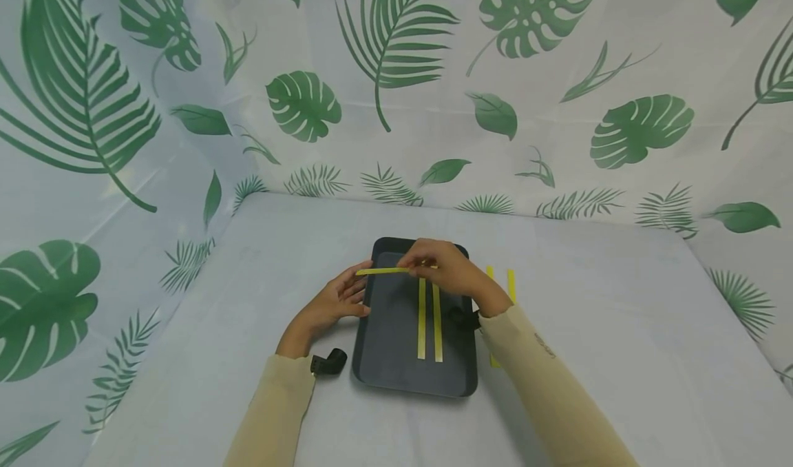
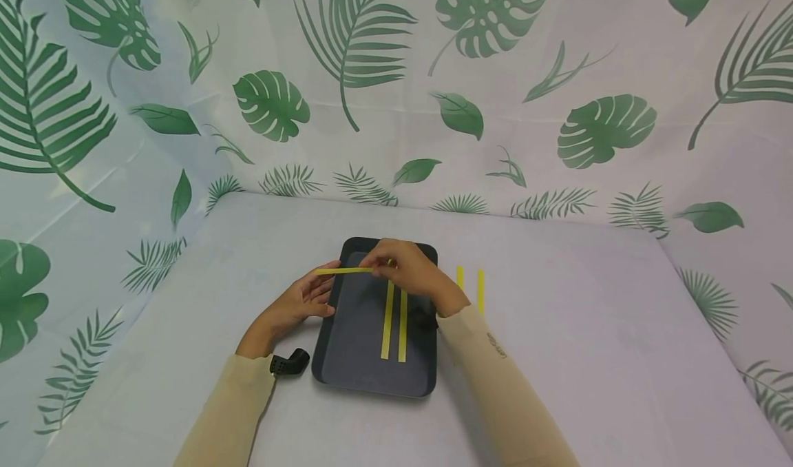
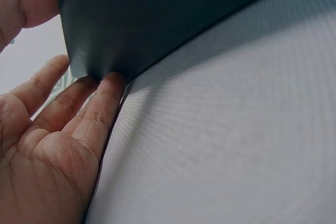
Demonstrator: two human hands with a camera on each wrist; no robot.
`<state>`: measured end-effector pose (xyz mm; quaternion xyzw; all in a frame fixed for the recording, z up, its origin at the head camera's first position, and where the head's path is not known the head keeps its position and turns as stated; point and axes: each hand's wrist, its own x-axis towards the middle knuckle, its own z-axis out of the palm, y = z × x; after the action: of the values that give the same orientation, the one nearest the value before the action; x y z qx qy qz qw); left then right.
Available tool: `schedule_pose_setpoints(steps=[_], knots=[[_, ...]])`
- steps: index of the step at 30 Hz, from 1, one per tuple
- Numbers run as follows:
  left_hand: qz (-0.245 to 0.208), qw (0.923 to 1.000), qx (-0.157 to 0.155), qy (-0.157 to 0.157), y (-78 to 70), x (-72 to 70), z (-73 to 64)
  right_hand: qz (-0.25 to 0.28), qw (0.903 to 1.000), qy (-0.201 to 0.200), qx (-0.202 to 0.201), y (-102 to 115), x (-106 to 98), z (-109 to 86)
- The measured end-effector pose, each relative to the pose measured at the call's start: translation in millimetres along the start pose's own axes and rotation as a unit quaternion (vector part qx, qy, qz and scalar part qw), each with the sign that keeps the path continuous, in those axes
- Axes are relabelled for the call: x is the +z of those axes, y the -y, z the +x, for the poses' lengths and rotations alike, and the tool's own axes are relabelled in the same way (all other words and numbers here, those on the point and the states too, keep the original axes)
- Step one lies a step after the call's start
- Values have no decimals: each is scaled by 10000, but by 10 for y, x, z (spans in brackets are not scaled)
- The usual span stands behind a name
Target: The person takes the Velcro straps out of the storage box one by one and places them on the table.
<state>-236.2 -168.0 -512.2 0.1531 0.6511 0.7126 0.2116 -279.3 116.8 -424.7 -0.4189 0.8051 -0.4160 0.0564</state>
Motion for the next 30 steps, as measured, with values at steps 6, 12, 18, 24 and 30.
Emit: schedule_pose_setpoints(steps=[6, 12, 18, 24, 30], knots=[[-99, 9998, 146, 111, 4, -8, 1, 664, 9968, -226, 380, 16, -35, -89], [-71, 9998, 142, 110, 7, -18, -4, 1125, 9902, -443, 695, 55, -44, -198], [-94, 9998, 162, 108, -2, -9, -2, 1684, 9776, -676, 1063, 44, -29, -342], [-96, 9998, 157, 86, 9, -17, -8, 1859, 9694, -937, 1301, 3, -27, -515], [-76, 9999, 126, 74, 31, -22, -13, 1942, 9635, -1061, 1509, -2, -74, -691]])
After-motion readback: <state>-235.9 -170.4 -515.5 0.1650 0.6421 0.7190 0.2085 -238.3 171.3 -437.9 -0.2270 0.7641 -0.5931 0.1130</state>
